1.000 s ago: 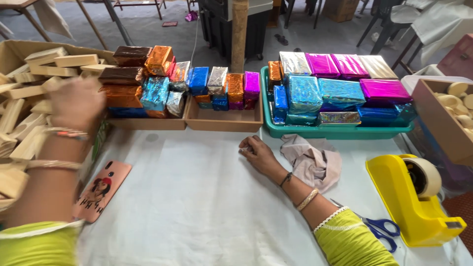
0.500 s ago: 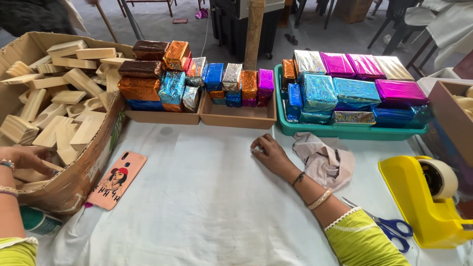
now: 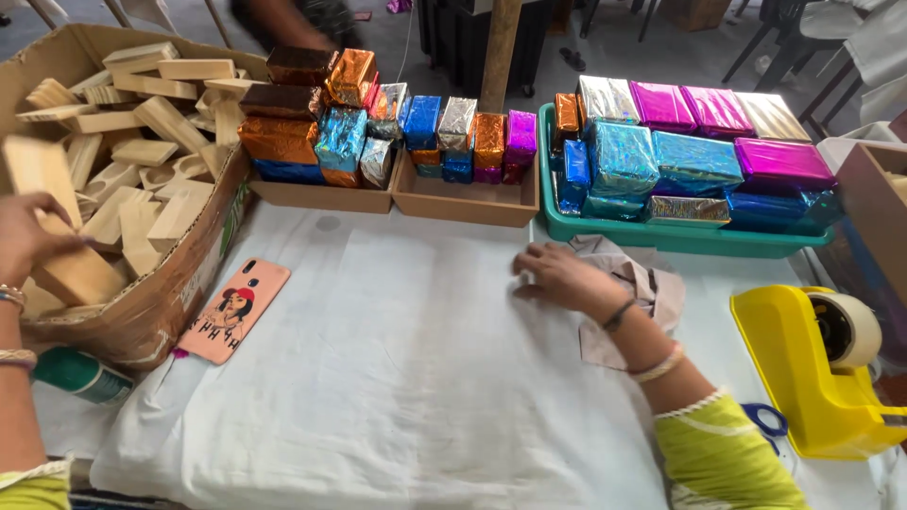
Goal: Wrapping wooden blocks in colored foil and organizing items into a wooden tray.
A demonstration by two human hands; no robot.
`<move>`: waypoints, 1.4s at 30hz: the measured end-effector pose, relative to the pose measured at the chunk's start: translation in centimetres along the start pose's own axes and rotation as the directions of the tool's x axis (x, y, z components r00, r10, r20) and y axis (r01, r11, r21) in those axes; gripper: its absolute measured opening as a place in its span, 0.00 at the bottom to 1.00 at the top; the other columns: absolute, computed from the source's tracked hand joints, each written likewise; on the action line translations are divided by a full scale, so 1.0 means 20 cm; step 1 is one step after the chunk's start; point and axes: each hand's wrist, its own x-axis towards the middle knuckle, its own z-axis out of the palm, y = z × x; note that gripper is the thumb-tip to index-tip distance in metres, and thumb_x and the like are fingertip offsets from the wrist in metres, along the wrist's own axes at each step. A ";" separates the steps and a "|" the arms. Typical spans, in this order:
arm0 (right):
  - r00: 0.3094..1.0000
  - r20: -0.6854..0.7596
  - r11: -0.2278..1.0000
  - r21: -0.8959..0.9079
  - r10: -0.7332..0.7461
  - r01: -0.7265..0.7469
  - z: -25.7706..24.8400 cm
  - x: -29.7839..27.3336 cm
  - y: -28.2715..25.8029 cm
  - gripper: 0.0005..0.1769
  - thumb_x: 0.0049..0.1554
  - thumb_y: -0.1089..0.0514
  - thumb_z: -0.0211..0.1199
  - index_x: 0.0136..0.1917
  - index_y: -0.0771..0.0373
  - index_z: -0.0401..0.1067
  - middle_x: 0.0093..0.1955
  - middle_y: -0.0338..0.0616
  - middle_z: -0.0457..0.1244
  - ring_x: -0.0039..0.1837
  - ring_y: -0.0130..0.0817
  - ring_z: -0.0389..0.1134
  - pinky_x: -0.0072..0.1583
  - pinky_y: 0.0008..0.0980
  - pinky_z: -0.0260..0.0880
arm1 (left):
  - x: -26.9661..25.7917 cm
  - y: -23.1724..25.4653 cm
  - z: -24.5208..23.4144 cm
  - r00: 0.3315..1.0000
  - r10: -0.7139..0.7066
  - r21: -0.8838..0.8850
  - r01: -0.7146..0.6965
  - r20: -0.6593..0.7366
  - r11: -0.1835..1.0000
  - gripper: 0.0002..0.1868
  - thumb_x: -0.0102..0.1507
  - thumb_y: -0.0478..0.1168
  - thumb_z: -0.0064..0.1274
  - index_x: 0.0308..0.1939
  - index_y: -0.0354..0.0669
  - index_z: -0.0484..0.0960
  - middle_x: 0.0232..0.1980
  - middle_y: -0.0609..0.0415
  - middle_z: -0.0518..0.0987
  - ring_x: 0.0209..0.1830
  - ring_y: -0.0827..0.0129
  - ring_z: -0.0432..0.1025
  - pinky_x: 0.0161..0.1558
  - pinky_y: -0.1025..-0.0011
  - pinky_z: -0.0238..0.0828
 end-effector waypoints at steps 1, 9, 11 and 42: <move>1.000 0.001 1.000 0.002 -0.002 0.002 -0.10 -0.06 -0.05 0.18 0.57 0.45 0.66 0.56 0.53 0.70 0.57 0.41 0.62 0.63 0.44 0.62 0.64 0.43 0.62 | 0.01 0.00 -0.01 1.000 -0.003 0.002 0.003 0.001 1.000 0.30 0.44 0.47 0.81 0.41 0.36 0.84 0.35 0.36 0.85 0.34 0.50 0.82 0.43 0.57 0.79; 0.895 0.109 0.890 -0.214 0.432 -0.403 -0.16 -0.40 0.31 0.48 0.40 0.38 0.80 0.70 0.44 0.64 0.70 0.45 0.54 0.66 0.55 0.59 0.62 0.50 0.63 | -1.14 1.69 -1.13 0.712 0.518 -0.126 -0.637 -0.474 0.760 0.11 0.59 0.28 0.66 0.41 0.32 0.80 0.39 0.43 0.76 0.39 0.57 0.71 0.42 0.61 0.69; 0.925 0.095 0.923 -0.153 0.368 -0.352 -0.06 -0.38 0.45 0.45 0.42 0.41 0.78 0.69 0.46 0.66 0.66 0.47 0.58 0.63 0.54 0.63 0.60 0.48 0.66 | -1.14 1.81 -0.93 0.687 0.555 -0.318 -0.717 -0.468 0.620 0.10 0.63 0.33 0.65 0.43 0.35 0.79 0.39 0.48 0.77 0.41 0.63 0.72 0.45 0.64 0.70; 0.679 -0.732 0.944 0.261 0.056 0.203 0.06 -0.15 -0.43 0.18 0.51 0.59 0.71 0.51 0.68 0.71 0.43 0.51 0.64 0.46 0.48 0.67 0.47 0.40 0.70 | -1.81 3.03 0.41 0.834 0.546 -0.728 0.421 0.076 -0.541 0.27 0.69 0.55 0.45 0.65 0.44 0.66 0.58 0.54 0.70 0.58 0.72 0.69 0.59 0.73 0.70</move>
